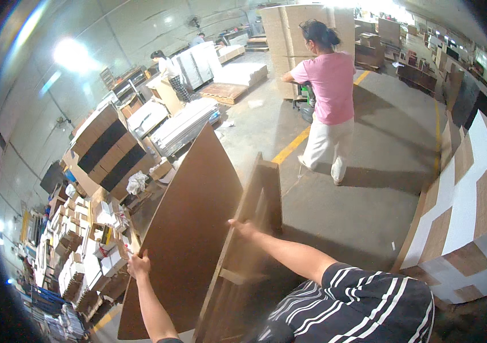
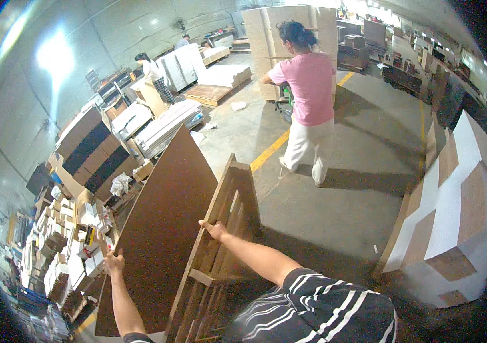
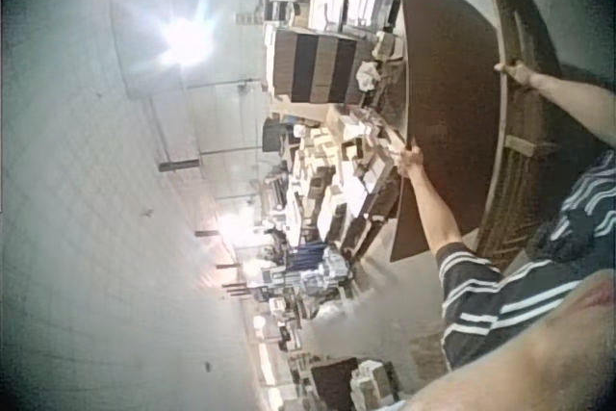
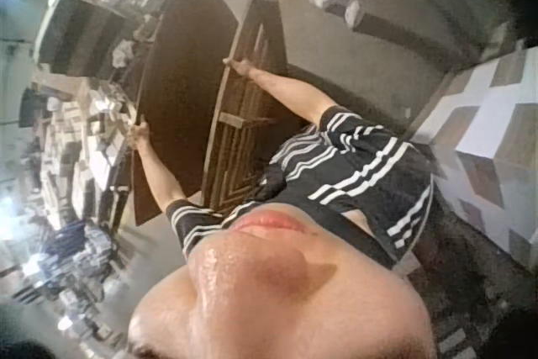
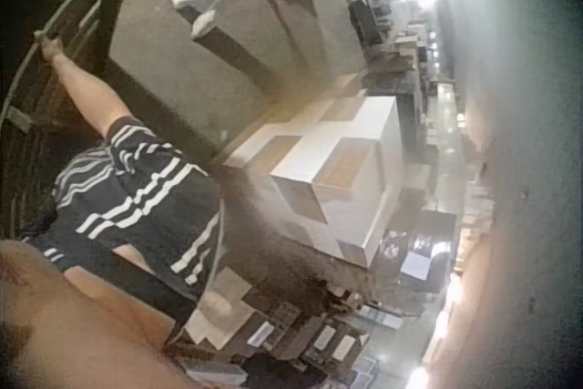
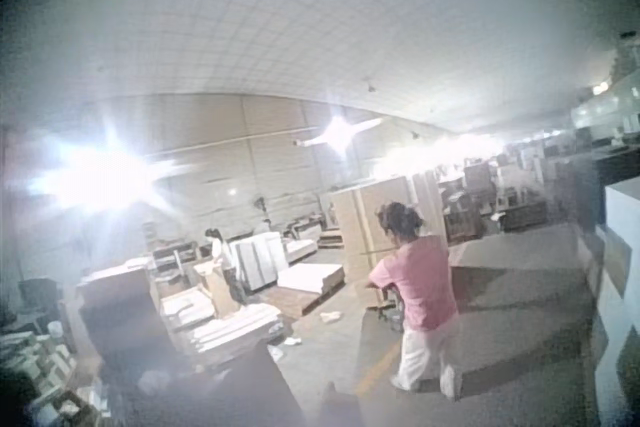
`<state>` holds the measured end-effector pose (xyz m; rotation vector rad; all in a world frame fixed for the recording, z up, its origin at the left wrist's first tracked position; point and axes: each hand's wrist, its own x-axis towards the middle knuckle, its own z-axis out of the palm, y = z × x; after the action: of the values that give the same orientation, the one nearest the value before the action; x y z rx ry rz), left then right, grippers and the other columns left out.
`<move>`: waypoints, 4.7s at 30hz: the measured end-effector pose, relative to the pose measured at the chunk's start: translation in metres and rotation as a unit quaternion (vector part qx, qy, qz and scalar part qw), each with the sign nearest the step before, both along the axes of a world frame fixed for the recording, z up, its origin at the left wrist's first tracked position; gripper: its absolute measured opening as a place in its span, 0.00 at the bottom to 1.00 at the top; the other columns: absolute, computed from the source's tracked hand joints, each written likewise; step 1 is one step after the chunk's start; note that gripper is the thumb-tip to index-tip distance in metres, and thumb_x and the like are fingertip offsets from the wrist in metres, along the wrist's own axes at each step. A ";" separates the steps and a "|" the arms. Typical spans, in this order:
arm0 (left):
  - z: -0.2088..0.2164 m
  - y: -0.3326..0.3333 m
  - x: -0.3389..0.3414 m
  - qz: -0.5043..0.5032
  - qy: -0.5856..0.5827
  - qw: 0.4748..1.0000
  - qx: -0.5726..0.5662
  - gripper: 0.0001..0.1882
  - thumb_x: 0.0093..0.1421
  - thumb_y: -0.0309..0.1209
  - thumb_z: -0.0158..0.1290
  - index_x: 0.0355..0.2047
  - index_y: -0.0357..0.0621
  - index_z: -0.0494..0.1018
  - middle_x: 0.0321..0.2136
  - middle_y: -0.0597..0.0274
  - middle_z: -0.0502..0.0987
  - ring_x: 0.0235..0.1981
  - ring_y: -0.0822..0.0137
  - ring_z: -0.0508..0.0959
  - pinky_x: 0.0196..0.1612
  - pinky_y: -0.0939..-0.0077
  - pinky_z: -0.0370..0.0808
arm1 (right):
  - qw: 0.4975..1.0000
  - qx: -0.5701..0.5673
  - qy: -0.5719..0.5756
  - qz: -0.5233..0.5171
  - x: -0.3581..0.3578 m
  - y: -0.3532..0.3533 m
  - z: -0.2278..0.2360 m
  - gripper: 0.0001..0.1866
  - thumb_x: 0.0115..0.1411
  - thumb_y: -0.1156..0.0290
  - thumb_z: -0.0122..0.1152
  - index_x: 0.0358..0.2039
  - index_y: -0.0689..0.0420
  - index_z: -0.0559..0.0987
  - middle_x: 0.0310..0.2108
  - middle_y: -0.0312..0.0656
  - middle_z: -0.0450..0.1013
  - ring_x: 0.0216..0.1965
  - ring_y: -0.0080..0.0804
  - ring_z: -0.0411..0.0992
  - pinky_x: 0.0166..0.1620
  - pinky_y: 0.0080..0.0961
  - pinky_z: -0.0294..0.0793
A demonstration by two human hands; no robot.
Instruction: The person walks through a warehouse and picks up a large flat board from the floor, then carries it to a wooden pallet and places it on top. The person repeats this process with another board.
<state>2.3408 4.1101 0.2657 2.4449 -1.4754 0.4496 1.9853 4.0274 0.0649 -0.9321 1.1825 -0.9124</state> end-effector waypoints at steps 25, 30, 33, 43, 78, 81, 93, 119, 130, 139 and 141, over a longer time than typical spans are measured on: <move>-0.016 -0.015 0.067 0.038 0.001 0.997 0.066 0.23 0.56 0.52 0.47 0.38 0.46 0.74 0.33 0.46 0.77 0.37 0.43 0.75 0.40 0.53 0.70 | 0.990 0.079 0.068 0.097 0.026 0.010 0.002 0.69 0.37 0.23 0.48 0.59 0.74 0.42 0.59 0.62 0.51 0.61 0.51 0.52 0.60 0.36 0.54; -0.018 -0.006 0.064 0.027 0.000 0.998 0.059 0.29 0.57 0.58 0.39 0.39 0.45 0.74 0.31 0.42 0.76 0.36 0.43 0.75 0.39 0.52 0.70 | 0.988 0.051 0.088 0.119 0.033 0.007 -0.004 0.69 0.38 0.22 0.46 0.59 0.74 0.40 0.59 0.64 0.49 0.60 0.52 0.53 0.58 0.38 0.57; -0.015 -0.010 0.066 0.049 -0.024 0.996 0.068 0.30 0.58 0.58 0.38 0.39 0.45 0.75 0.31 0.42 0.76 0.36 0.43 0.75 0.39 0.50 0.70 | 0.988 0.092 0.109 0.064 0.035 0.008 -0.006 0.51 0.43 0.30 0.52 0.50 0.68 0.62 0.49 0.58 0.63 0.52 0.47 0.63 0.54 0.36 0.62; -0.013 -0.008 0.073 0.035 0.019 0.995 0.089 0.36 0.57 0.63 0.31 0.38 0.46 0.75 0.31 0.43 0.76 0.37 0.41 0.75 0.40 0.49 0.70 | 0.993 0.066 0.034 0.091 0.040 0.008 -0.013 0.71 0.36 0.23 0.50 0.59 0.76 0.40 0.57 0.65 0.52 0.58 0.53 0.56 0.56 0.39 0.60; -0.027 -0.015 0.087 0.035 0.020 0.999 0.035 0.35 0.60 0.59 0.27 0.34 0.46 0.76 0.31 0.42 0.76 0.38 0.40 0.74 0.40 0.47 0.68 | 0.996 0.037 0.064 0.058 0.035 0.006 -0.011 0.73 0.33 0.21 0.51 0.58 0.78 0.41 0.58 0.65 0.52 0.60 0.51 0.53 0.59 0.36 0.56; -0.024 -0.023 0.094 0.038 0.041 0.997 0.062 0.35 0.60 0.60 0.26 0.36 0.48 0.76 0.33 0.42 0.76 0.39 0.40 0.74 0.41 0.48 0.68 | 0.994 0.055 0.063 0.064 0.034 0.004 -0.011 0.71 0.34 0.23 0.53 0.57 0.78 0.45 0.57 0.65 0.53 0.60 0.51 0.54 0.59 0.36 0.56; -0.029 -0.018 0.093 0.041 0.021 0.998 0.040 0.35 0.60 0.60 0.26 0.32 0.48 0.76 0.30 0.44 0.77 0.35 0.42 0.75 0.39 0.48 0.69 | 0.996 0.036 0.051 0.063 0.028 0.015 0.013 0.62 0.38 0.28 0.56 0.54 0.76 0.57 0.55 0.62 0.58 0.57 0.49 0.59 0.57 0.35 0.59; -0.026 -0.021 0.086 0.054 0.014 0.997 0.054 0.39 0.59 0.62 0.24 0.36 0.43 0.75 0.31 0.44 0.77 0.38 0.42 0.75 0.41 0.50 0.69 | 0.997 0.010 0.052 0.051 0.052 -0.009 -0.049 0.59 0.39 0.28 0.54 0.55 0.71 0.53 0.55 0.58 0.55 0.57 0.48 0.56 0.56 0.38 0.58; -0.021 -0.026 0.093 0.054 0.025 0.992 0.107 0.35 0.60 0.60 0.27 0.37 0.48 0.75 0.34 0.42 0.76 0.40 0.41 0.74 0.43 0.49 0.69 | 0.999 0.009 0.048 -0.004 0.033 0.012 -0.001 0.56 0.42 0.34 0.59 0.55 0.72 0.55 0.51 0.58 0.61 0.51 0.44 0.63 0.51 0.33 0.65; -0.023 -0.027 0.089 0.062 0.035 0.995 0.065 0.36 0.59 0.61 0.28 0.36 0.46 0.76 0.35 0.43 0.76 0.41 0.43 0.74 0.43 0.51 0.69 | 0.992 0.081 0.095 0.014 0.022 0.023 0.031 0.66 0.36 0.25 0.53 0.56 0.76 0.53 0.57 0.64 0.54 0.59 0.52 0.55 0.58 0.36 0.58; -0.022 -0.029 0.090 0.062 0.023 0.996 0.054 0.36 0.59 0.61 0.26 0.35 0.48 0.76 0.35 0.43 0.76 0.40 0.42 0.75 0.42 0.50 0.70 | 0.994 0.062 0.093 0.003 0.020 0.022 0.031 0.62 0.38 0.27 0.54 0.55 0.75 0.56 0.55 0.62 0.57 0.58 0.49 0.57 0.57 0.34 0.59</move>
<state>2.4304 4.0810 0.2432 2.6233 -1.3678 0.3443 2.0058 4.0496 0.0957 -0.9345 1.3781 -0.7490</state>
